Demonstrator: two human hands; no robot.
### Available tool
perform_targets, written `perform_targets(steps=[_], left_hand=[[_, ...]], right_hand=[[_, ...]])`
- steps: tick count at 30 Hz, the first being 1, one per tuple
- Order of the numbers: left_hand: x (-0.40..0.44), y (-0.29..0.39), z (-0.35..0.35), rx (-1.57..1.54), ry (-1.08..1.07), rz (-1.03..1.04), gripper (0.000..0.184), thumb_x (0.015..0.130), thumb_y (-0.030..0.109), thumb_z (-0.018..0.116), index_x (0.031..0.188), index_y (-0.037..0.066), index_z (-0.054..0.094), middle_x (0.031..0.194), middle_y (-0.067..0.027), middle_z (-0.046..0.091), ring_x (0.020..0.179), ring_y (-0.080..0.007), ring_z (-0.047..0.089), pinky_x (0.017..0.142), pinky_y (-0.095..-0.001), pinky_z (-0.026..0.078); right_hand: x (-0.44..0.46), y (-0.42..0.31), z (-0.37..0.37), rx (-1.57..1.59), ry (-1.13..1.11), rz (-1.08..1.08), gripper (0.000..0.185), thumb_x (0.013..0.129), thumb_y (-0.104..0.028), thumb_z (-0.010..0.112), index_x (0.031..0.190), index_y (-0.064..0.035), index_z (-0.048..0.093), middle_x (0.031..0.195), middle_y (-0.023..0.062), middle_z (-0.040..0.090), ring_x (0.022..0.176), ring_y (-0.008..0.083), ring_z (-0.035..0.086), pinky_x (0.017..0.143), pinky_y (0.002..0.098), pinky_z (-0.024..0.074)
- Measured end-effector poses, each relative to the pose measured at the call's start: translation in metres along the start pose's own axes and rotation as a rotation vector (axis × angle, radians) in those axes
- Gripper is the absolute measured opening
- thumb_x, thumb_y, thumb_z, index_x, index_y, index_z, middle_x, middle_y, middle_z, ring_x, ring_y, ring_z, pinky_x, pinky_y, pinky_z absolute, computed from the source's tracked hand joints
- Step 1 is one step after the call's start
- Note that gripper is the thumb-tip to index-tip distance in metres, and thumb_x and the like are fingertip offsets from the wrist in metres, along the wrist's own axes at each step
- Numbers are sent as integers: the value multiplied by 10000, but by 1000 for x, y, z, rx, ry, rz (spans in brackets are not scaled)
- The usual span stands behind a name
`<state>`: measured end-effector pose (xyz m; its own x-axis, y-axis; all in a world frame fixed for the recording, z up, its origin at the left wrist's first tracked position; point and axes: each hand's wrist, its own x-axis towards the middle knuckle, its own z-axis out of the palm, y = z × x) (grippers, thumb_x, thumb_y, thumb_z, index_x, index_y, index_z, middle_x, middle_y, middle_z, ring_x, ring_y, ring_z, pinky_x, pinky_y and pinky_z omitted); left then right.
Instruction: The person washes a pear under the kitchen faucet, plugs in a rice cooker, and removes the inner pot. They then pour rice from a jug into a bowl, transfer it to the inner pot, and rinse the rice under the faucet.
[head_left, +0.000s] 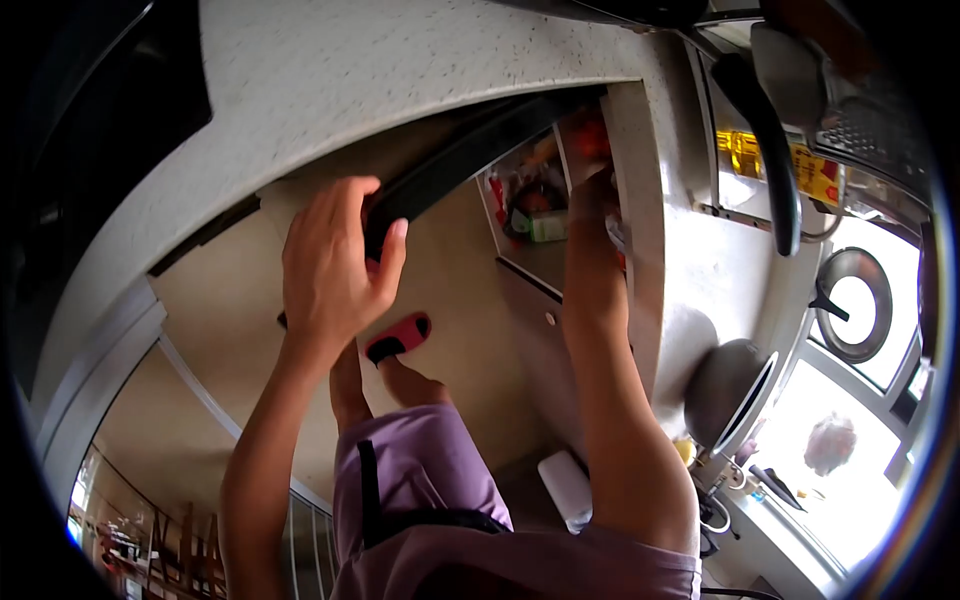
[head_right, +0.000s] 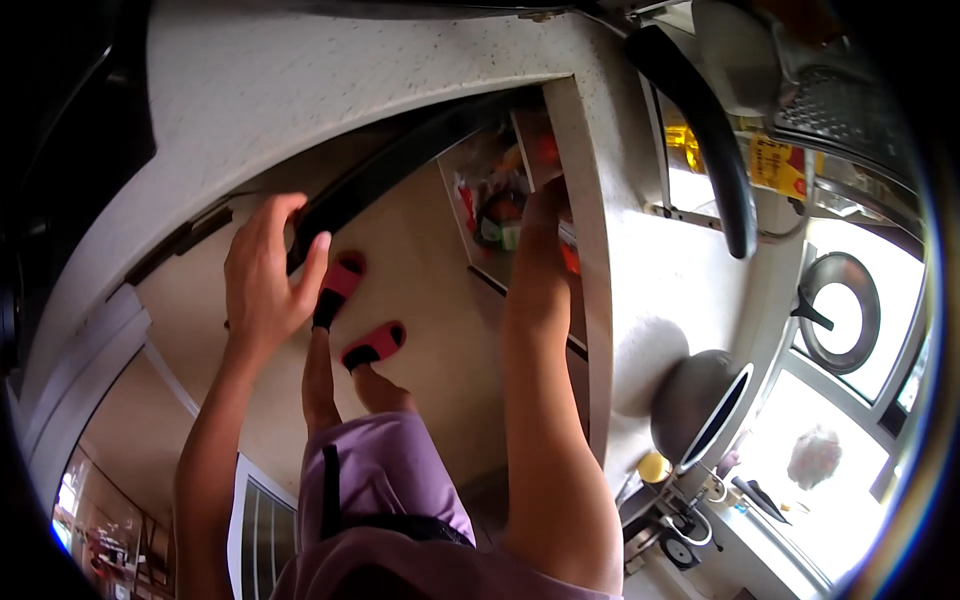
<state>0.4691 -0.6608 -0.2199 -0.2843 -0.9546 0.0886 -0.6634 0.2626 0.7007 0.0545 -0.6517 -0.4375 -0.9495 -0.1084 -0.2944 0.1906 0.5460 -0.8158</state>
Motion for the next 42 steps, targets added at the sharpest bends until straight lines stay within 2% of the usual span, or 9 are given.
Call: perform_targets(steps=[6,28,30,32,33,35,38,40,42], left_hand=[[2,-1,2,-58,-76,-89,331,826,178,588,1088,-9,509,963,-175,586,883,-339,579,785,-375,448],[6,4,0,52,-134,-24,356,858,191,530,1132,-34,497,1017,-209,575,918,-368,574,799,-406,450],[5,3,-1,68,-112,-20,355,859,191,529,1133,-32,498,1015,-209,576,914,-369,574,796,-406,450],[5,5,-2,68,-120,-2,348,865,194,525,1135,-26,501,1007,-208,576,898,-371,574,788,-405,450],[4,5,-2,74,-123,-15,348,865,194,525,1135,-26,501,1007,-208,576,898,-371,574,788,-405,450],[4,3,-1,66,-120,-2,344,871,196,519,1138,-20,501,999,-204,576,887,-371,572,782,-406,449],[4,2,0,93,-110,15,345,873,199,517,1140,-19,500,1001,-199,577,891,-369,571,780,-405,449],[4,2,1,102,-105,22,345,883,207,511,1144,-17,500,1009,-196,578,904,-370,569,786,-404,449],[4,2,1,117,-106,51,340,890,203,504,1146,-21,498,1010,-199,576,912,-373,566,789,-405,448]], right_hand=[[-2,3,-8,61,-22,-55,593,803,-288,690,1304,-177,394,1218,44,489,1045,197,505,883,409,444],[-20,20,-63,177,-164,-152,678,766,-296,727,1333,-210,366,1274,13,465,1138,199,447,929,428,398],[-42,32,-72,276,-278,-75,686,762,-297,730,1335,-213,364,1279,10,463,1147,200,442,933,430,394],[-84,35,-79,341,-434,205,719,755,-288,737,1354,-234,342,1289,-3,459,1187,200,409,954,439,366],[-103,45,-78,332,-440,214,719,755,-288,737,1354,-234,342,1289,-3,459,1187,200,409,954,439,366],[-137,67,-75,353,-366,126,617,755,-218,753,1248,-2,449,1178,98,533,1017,223,533,843,378,466],[-156,132,-84,203,-466,-49,655,726,-160,776,1265,-30,427,1196,110,516,1020,219,535,859,360,465],[-200,116,-101,157,-551,17,743,689,-149,808,1287,-16,388,1210,140,503,1049,221,529,893,341,453],[-222,131,-134,35,-718,-109,797,672,-172,816,1305,-12,360,1218,132,503,1087,231,517,931,333,433]])
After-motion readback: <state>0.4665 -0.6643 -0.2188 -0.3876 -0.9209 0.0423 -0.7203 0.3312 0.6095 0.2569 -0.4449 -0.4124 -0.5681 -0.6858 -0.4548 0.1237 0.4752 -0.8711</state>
